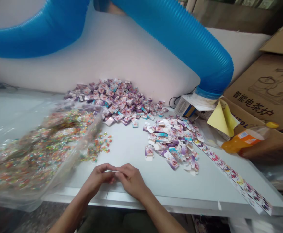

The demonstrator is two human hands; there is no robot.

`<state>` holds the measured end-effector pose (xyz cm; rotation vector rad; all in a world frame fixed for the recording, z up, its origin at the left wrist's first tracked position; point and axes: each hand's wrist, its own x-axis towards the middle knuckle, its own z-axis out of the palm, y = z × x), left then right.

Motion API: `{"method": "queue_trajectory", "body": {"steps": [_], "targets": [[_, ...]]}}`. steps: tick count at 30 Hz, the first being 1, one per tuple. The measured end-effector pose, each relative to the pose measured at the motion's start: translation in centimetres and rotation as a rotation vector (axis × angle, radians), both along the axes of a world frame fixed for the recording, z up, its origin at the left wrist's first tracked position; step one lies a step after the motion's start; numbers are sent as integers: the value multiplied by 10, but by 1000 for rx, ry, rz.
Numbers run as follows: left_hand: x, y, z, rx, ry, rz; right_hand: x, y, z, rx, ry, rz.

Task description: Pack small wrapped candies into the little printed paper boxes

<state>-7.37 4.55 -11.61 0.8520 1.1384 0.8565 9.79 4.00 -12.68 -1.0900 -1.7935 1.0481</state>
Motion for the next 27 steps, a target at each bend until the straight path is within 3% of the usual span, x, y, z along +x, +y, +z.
{"method": "queue_trajectory", "body": {"steps": [6,11,19,23,27], "targets": [[-6,0,6,-23,-16,-36,1,3,13,-21,-146,14],[-12,-1,-3,28,-20,-113,2,8,19,47,-366,91],[-17,-2,-17,345,307,-131,14,10,9,438,-671,292],[-18,-6,-15,501,400,-144,10,1,5,646,-853,235],[-18,-11,-13,643,470,-153,-1,-10,3,743,-1015,184]]}}
